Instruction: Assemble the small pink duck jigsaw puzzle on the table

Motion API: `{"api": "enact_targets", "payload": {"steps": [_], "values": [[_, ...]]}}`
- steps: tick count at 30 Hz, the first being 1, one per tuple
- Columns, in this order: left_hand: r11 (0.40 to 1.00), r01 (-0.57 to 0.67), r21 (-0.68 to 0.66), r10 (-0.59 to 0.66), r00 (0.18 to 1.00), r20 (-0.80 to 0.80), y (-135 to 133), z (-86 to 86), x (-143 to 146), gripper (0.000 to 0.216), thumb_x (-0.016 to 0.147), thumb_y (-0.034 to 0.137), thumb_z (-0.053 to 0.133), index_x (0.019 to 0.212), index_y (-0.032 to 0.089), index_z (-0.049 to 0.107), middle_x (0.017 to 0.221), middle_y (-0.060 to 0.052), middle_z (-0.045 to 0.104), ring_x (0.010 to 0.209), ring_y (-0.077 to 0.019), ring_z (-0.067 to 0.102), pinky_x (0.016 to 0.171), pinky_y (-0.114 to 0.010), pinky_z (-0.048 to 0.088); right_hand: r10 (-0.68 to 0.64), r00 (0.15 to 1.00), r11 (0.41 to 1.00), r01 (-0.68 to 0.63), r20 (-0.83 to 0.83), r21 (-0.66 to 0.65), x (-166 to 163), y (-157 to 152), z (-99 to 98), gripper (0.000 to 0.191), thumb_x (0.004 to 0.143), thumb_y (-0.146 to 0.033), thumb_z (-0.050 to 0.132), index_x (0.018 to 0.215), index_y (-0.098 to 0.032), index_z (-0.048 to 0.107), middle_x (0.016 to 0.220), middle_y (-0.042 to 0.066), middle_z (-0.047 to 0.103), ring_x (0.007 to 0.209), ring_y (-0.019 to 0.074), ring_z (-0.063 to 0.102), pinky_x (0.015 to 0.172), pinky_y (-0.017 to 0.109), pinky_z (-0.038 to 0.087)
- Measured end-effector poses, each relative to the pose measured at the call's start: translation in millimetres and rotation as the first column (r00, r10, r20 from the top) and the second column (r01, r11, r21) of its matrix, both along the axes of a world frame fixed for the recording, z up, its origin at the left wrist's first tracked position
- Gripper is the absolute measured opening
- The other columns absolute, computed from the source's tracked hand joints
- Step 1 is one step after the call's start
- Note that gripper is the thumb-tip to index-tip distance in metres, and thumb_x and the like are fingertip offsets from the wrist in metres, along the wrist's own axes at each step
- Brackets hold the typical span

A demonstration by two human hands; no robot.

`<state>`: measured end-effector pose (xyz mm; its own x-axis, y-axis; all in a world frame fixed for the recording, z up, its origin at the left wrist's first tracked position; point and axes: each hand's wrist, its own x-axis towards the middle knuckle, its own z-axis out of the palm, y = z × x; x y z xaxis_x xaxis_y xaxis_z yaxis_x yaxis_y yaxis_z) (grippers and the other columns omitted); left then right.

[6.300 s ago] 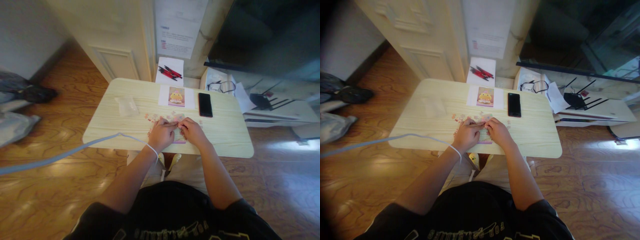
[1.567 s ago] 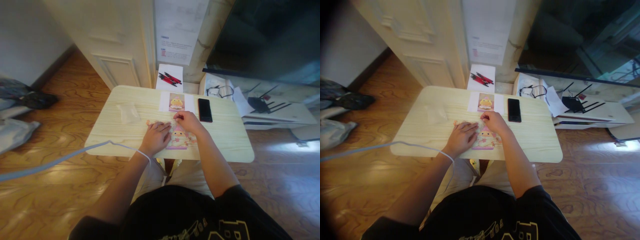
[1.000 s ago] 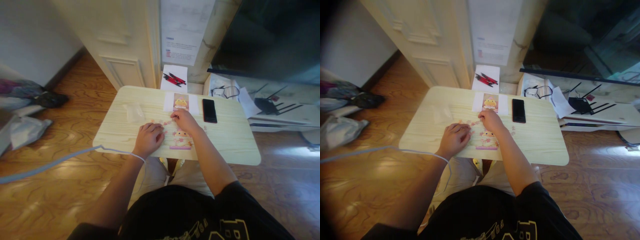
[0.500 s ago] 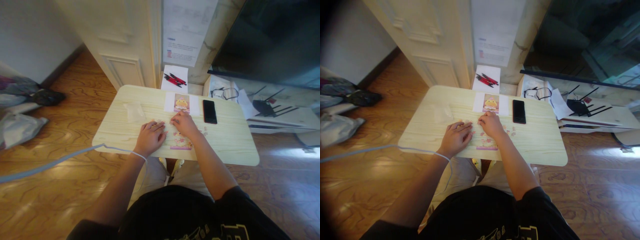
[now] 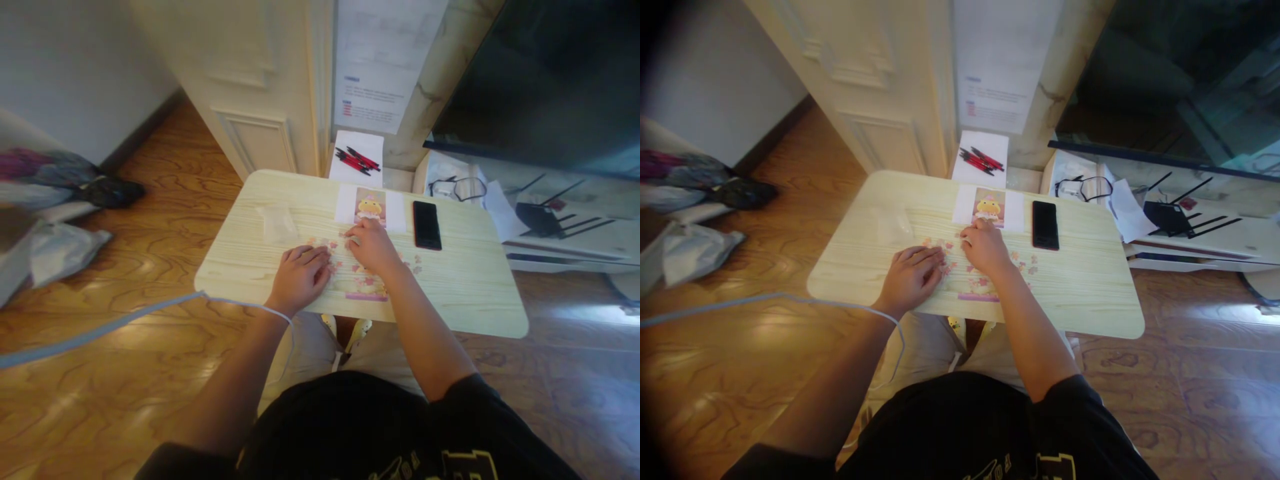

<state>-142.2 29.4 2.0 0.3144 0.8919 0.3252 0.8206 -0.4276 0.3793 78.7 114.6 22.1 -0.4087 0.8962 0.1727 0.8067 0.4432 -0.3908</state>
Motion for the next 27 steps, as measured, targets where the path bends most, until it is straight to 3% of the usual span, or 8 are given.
{"api": "enact_targets", "payload": {"steps": [8, 15, 27], "values": [[0.992, -0.123, 0.009, 0.123, 0.992, -0.021, 10, -1.7, -1, 0.038, 0.099, 0.04, 0.056, 0.132, 0.026, 0.07, 0.139, -0.006, 0.07, 0.126, -0.0344, 0.058, 0.103, -0.055, 0.045, -0.027, 1.0, 0.998, 0.028, 0.014, -0.049, 15, -7, -0.3, 0.016, 0.095, -0.025, 0.068, 0.103, -0.024, 0.082, 0.11, 0.01, 0.067, 0.112, 0.0286, 0.061, 0.105, 0.044, 0.048], [0.977, -0.207, 0.059, 0.208, 0.978, -0.014, 29, -3.3, 1, 0.029, 0.097, 0.031, 0.055, 0.118, 0.027, 0.074, 0.132, -0.006, 0.073, 0.121, -0.0346, 0.059, 0.098, -0.055, 0.045, -0.089, 0.983, 0.996, 0.091, -0.158, 0.006, 28, -10, 11.9, 0.018, 0.097, -0.026, 0.062, 0.103, -0.021, 0.079, 0.107, 0.009, 0.068, 0.11, 0.0266, 0.063, 0.105, 0.042, 0.048], [0.975, -0.218, -0.033, 0.213, 0.97, -0.121, 45, 4.6, 9, 0.027, 0.091, 0.027, 0.058, 0.11, 0.026, 0.076, 0.124, -0.006, 0.073, 0.119, -0.0327, 0.058, 0.096, -0.052, 0.043, -0.047, 0.948, 0.998, 0.058, -0.314, 0.027, 29, -19, 12.8, 0.013, 0.095, -0.023, 0.065, 0.1, -0.022, 0.077, 0.103, 0.006, 0.067, 0.102, 0.024, 0.066, 0.101, 0.041, 0.051]]}}
